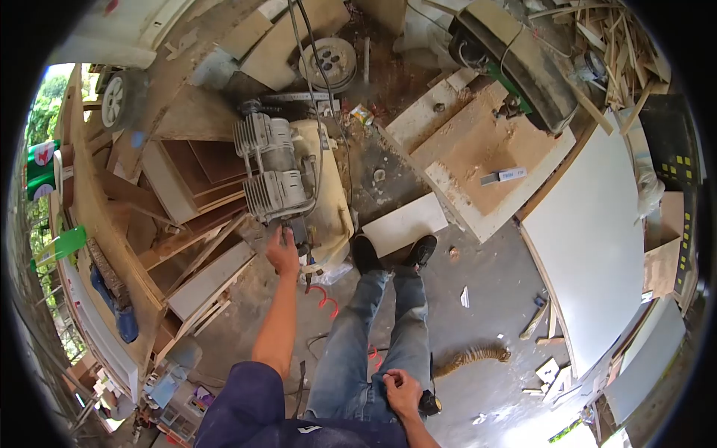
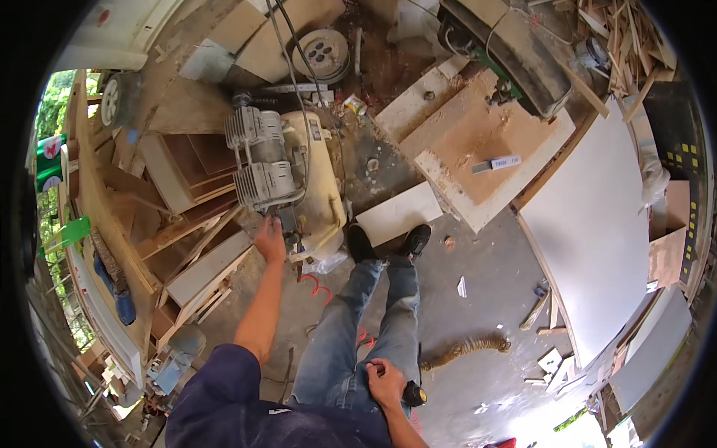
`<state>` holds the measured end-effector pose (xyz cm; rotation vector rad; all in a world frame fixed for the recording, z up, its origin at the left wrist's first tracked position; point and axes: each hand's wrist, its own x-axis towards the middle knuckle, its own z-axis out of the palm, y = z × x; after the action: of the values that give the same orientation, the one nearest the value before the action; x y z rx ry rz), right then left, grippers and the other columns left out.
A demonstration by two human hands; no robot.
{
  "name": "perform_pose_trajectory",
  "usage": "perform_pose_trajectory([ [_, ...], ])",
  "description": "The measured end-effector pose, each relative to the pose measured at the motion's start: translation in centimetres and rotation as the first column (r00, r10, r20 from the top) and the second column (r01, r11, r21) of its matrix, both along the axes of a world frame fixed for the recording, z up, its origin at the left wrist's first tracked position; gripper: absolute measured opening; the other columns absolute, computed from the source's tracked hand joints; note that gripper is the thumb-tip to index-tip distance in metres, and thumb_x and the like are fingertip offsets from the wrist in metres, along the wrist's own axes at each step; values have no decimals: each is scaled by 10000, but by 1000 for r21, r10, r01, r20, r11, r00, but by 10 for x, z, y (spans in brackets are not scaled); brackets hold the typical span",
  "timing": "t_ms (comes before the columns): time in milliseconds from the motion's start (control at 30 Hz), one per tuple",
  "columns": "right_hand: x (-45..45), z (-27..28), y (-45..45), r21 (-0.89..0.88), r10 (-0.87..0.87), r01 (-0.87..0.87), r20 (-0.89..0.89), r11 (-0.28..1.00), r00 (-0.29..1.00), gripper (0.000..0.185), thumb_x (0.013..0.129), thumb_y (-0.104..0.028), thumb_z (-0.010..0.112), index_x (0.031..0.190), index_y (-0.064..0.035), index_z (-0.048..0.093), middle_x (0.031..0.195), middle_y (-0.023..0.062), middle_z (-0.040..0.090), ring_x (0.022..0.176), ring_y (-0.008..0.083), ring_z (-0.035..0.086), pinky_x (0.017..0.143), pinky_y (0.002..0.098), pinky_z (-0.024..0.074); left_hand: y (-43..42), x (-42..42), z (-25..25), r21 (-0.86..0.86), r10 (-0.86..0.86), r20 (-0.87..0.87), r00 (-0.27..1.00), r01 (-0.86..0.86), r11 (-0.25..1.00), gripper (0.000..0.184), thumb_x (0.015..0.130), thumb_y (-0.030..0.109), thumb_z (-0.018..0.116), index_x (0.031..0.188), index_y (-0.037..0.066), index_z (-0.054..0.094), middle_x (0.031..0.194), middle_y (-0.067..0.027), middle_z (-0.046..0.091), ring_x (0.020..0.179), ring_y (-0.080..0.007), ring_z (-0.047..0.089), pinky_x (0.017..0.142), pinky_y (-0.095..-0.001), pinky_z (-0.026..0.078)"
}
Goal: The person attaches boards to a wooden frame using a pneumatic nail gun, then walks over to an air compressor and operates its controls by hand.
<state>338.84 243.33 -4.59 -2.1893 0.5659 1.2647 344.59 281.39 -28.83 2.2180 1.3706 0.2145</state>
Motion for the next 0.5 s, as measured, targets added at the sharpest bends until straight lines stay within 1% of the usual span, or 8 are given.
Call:
perform_pose_trajectory([
  [33,-2,-1,-1,-3,-5,5,-16,1000,1000,216,869,-214,750,994,-38,761,757,65,728,670,120,667,670,289,535,3,5,0,-3,-5,-16,1000,5,1000,359,932,196,687,1234,3,701,1198,-209,706,1113,-348,681,946,-384,524],
  [100,-6,-3,-4,13,-58,58,-2,998,998,208,866,-221,754,974,-44,765,744,60,722,663,124,665,668,290,532,9,17,-3,34,89,-65,994,-87,996,298,894,221,752,1082,-10,732,998,-189,728,898,-351,698,817,-430,533],
  [133,-6,-3,-5,10,-60,60,-6,998,998,208,866,-221,754,974,-44,765,744,60,722,663,124,665,668,290,532,12,15,-12,32,87,-69,994,-85,996,298,894,221,752,1082,-10,732,998,-189,728,898,-351,698,817,-430,533],
  [200,-4,-5,-3,6,-48,48,-25,999,999,209,866,-227,756,968,-46,766,743,55,723,663,128,665,669,290,532,19,20,-19,1,127,-79,989,-127,992,259,881,205,767,982,-22,693,892,-172,689,817,-338,674,757,-446,519],
  [300,-5,-6,-7,0,-57,58,-49,998,997,254,860,-288,754,1010,-83,761,774,66,734,696,172,699,711,328,544,17,29,-12,-24,114,-125,986,-117,993,226,906,177,731,936,-21,626,882,-182,667,816,-366,669,750,-466,513],
  [333,-5,-6,-7,1,-59,59,-48,998,997,254,860,-288,754,1010,-83,761,774,66,734,696,172,699,711,328,544,16,29,-11,-24,112,-124,986,-116,993,226,906,177,731,936,-21,626,882,-182,667,816,-366,669,750,-466,513],
  [400,-2,-4,-8,-10,-57,57,-33,998,998,250,860,-287,754,1007,-84,762,773,67,734,696,176,699,711,332,544,15,31,-11,18,31,-222,975,-28,999,211,933,155,684,975,-19,572,891,-192,652,815,-395,656,749,-483,508],
  [500,-1,-4,-11,-5,-49,49,-37,999,998,251,863,-292,750,1007,-87,763,778,72,735,710,188,705,716,340,545,11,29,-21,53,50,-250,967,-38,998,207,949,154,661,1003,-13,551,899,-196,648,823,-414,645,753,-498,504],
])
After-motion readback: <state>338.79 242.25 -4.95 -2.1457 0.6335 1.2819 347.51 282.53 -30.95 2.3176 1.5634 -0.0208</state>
